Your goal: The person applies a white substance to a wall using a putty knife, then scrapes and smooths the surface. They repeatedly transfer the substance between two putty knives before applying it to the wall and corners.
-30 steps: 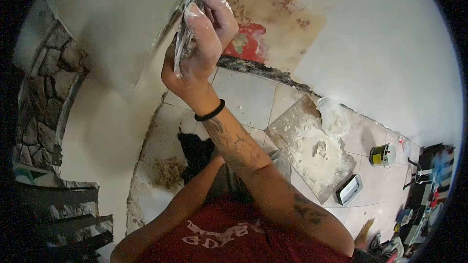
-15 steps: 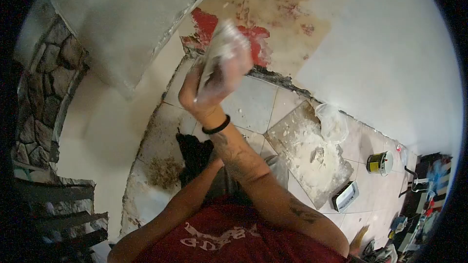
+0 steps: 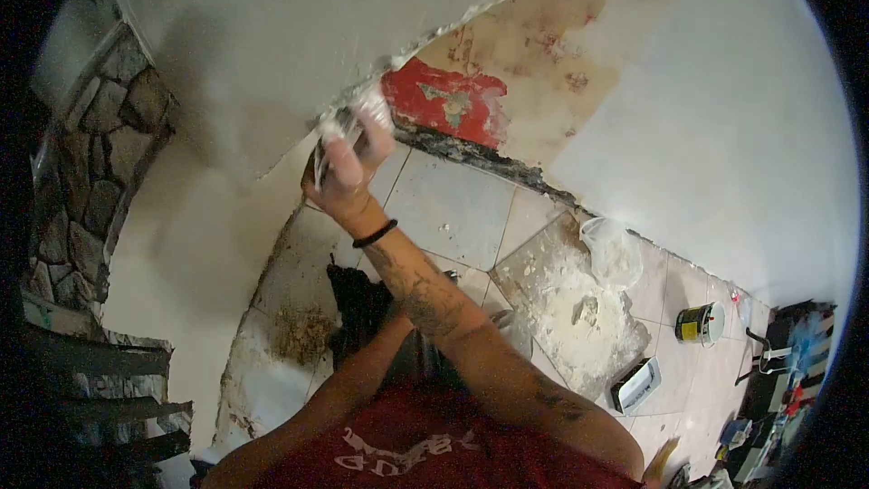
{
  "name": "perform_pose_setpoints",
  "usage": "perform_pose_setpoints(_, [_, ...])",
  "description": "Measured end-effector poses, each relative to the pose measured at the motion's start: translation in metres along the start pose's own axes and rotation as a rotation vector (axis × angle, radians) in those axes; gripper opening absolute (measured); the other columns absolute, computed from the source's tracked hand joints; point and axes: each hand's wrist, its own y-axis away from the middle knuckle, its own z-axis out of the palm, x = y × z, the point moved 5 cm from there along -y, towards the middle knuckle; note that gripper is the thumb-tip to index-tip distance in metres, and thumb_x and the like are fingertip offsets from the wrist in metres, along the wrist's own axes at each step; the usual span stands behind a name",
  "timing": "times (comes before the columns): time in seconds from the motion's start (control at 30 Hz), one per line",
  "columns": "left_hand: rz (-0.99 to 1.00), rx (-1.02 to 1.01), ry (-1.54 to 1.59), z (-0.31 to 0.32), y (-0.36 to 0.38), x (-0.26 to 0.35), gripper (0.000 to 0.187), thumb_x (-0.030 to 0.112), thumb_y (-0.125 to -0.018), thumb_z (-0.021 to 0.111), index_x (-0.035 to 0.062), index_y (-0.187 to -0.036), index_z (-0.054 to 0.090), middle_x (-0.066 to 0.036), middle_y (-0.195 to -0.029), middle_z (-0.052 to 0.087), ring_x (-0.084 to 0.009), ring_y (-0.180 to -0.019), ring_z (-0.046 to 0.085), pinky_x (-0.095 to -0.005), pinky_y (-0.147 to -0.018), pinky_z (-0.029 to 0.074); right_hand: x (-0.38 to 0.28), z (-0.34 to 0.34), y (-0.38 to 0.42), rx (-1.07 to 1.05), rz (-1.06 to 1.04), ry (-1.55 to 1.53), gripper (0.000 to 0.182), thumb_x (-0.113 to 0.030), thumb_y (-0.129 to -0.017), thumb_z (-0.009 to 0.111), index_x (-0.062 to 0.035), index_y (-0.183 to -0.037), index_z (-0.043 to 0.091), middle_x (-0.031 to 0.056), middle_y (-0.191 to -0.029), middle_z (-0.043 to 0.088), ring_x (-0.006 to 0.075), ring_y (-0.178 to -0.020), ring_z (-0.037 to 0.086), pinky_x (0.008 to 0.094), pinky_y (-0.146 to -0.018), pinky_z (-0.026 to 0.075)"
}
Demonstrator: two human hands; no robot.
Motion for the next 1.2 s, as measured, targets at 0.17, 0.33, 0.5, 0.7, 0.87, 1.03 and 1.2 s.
perform_pose_setpoints(0.17, [-0.087, -0.211, 0.305, -0.013, 0.009, 0.006, 0.048, 0.033, -0.093, 0.045, 0.0047, -0.131, 0.036, -0.011, -0.132, 0.040, -0.0255, -0.116, 0.042, -0.0377, -0.097, 0.035, 0.002, -0.017, 0.033, -0.111, 0.186, -0.143, 0.052, 0.014, -0.065, 0.042, 0.0002, -0.115, 0.042, 0.0240, -0.124, 0.033, 0.0382, -0.116, 0.040, 0.0457, -0.095, 0.038])
perform_pose_setpoints(0.33, [-0.266, 0.055, -0.154, -0.004, 0.007, 0.030, 0.050, 0.030, -0.078, 0.065, -0.0013, -0.114, 0.051, -0.020, -0.113, 0.056, -0.0318, -0.106, 0.053, -0.0387, -0.091, 0.040, 0.023, -0.074, -0.042, 0.323, 0.277, -0.101, 0.060, 0.005, -0.074, 0.046, -0.0035, -0.131, 0.028, 0.0254, -0.127, 0.033, 0.0398, -0.117, 0.039, 0.0490, -0.100, 0.031])
perform_pose_setpoints(0.5, [-0.186, -0.008, -0.182, -0.006, 0.002, 0.047, 0.040, 0.022, -0.082, 0.061, -0.0028, -0.111, 0.050, -0.013, -0.100, 0.057, -0.0238, -0.089, 0.054, -0.0364, -0.079, 0.042, 0.019, -0.078, -0.118, 0.064, 0.078, 0.222, 0.079, 0.004, -0.061, 0.051, 0.0030, -0.133, 0.017, 0.0201, -0.128, 0.029, 0.0321, -0.120, 0.034, 0.0450, -0.098, 0.032])
perform_pose_setpoints(0.7, [-0.227, -0.014, -0.306, -0.009, 0.026, 0.118, 0.043, 0.020, -0.079, 0.064, -0.0050, -0.111, 0.051, -0.020, -0.105, 0.058, -0.0315, -0.097, 0.055, -0.0382, -0.084, 0.042, 0.013, -0.036, -0.078, 0.030, -0.066, 0.124, 0.069, 0.006, -0.057, 0.053, -0.0002, -0.122, 0.029, 0.0199, -0.119, 0.033, 0.0321, -0.104, 0.039, 0.0436, -0.093, 0.030])
perform_pose_setpoints(0.87, [-0.162, -0.013, -0.108, -0.006, 0.007, 0.046, 0.051, 0.032, -0.081, 0.058, -0.0048, -0.116, 0.049, -0.024, -0.113, 0.055, -0.0354, -0.105, 0.053, -0.0399, -0.088, 0.041, 0.004, -0.011, -0.007, -0.047, -0.007, -0.048, 0.054, 0.009, -0.060, 0.051, -0.0084, -0.110, 0.040, 0.0230, -0.114, 0.036, 0.0349, -0.101, 0.041, 0.0451, -0.090, 0.035])
perform_pose_setpoints(1.03, [-0.145, -0.030, -0.224, -0.012, 0.007, 0.037, 0.051, 0.033, -0.081, 0.058, -0.0025, -0.116, 0.050, -0.023, -0.115, 0.055, -0.0350, -0.107, 0.052, -0.0401, -0.088, 0.041, 0.013, -0.036, 0.002, -0.026, 0.134, -0.282, 0.051, 0.005, -0.066, 0.058, -0.0122, -0.113, 0.049, 0.0196, -0.118, 0.040, 0.0416, -0.117, 0.040, 0.0572, -0.096, 0.034])
perform_pose_setpoints(1.2, [-0.269, -0.062, -0.138, -0.009, 0.000, 0.044, 0.048, 0.030, -0.077, 0.064, -0.0006, -0.112, 0.054, -0.022, -0.108, 0.059, -0.0362, -0.103, 0.055, -0.0397, -0.087, 0.041, 0.028, -0.091, -0.112, 0.137, 0.053, 0.175, 0.071, 0.010, -0.063, 0.047, -0.0004, -0.129, 0.023, 0.0242, -0.127, 0.031, 0.0388, -0.114, 0.040, 0.0445, -0.098, 0.036])
